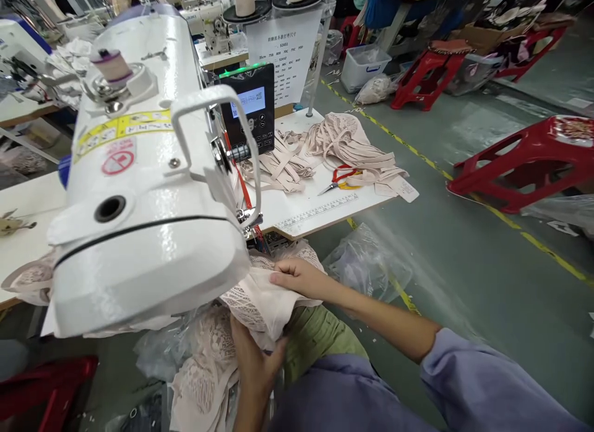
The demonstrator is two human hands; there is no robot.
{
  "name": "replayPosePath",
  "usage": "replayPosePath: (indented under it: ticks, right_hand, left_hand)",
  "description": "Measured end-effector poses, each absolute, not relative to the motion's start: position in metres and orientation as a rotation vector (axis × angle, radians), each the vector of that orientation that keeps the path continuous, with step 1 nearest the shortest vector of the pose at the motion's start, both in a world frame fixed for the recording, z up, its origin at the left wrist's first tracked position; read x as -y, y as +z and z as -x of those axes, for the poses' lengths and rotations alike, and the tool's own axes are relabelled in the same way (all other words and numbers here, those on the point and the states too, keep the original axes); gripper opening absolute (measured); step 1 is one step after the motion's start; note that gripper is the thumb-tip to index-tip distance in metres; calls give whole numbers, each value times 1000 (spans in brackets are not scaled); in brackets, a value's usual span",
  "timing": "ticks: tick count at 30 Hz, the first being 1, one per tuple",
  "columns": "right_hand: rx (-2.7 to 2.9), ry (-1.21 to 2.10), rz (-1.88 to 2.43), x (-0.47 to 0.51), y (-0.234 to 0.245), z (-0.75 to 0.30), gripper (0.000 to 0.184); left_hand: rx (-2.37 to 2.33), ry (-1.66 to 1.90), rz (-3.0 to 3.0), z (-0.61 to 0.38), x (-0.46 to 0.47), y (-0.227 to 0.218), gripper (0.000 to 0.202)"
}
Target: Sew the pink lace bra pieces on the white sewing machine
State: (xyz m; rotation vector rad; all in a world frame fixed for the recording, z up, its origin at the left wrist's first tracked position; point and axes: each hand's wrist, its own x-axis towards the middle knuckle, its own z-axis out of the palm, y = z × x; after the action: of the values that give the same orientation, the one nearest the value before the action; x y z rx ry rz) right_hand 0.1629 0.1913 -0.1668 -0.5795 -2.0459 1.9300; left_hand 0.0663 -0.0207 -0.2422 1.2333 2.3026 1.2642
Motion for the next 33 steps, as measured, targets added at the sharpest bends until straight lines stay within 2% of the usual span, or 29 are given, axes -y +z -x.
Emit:
replayPosePath:
  ticks: [2, 5, 9, 13, 18, 22, 25, 27, 29, 33]
  right_hand:
    - [2050, 1912, 595, -189, -168, -168, 52]
    - [2053, 1904, 628, -185, -170, -174, 53]
    - [2066, 1883, 651, -183, -170, -179, 54]
    - [2074, 1841, 658, -182, -167, -182, 50]
    - [2201, 1674, 723, -201, -164, -204, 51]
    - [2362, 1271, 1129, -244, -176, -255, 50]
    - [2628, 783, 1442, -269, -192, -288, 41]
    - [2709, 599, 1503, -270, -201, -291, 33]
    - [2750, 580, 1360, -257, -210, -275, 38]
    - [2757, 752, 672, -213, -229, -211, 66]
  left_hand:
    - [-2426, 1100, -1326, -76, 16, -260, 96]
    - [-2558, 879, -1405, -81, 12, -281, 78]
    - [-2611, 806, -1486, -72, 22, -293, 63]
    - [-2527, 815, -1479, -37, 45, -283, 68]
    - [-2663, 864, -1581, 3, 61, -243, 71]
    - [-2739, 993, -1742, -12, 37, -226, 57]
    - [-2517, 697, -1823, -41, 11, -241, 57]
    - [-2350, 494, -1822, -59, 1, -255, 62]
    - [-2249, 453, -1795, -65, -1, -265, 64]
    - [-2227, 598, -1535, -37, 26, -265, 56]
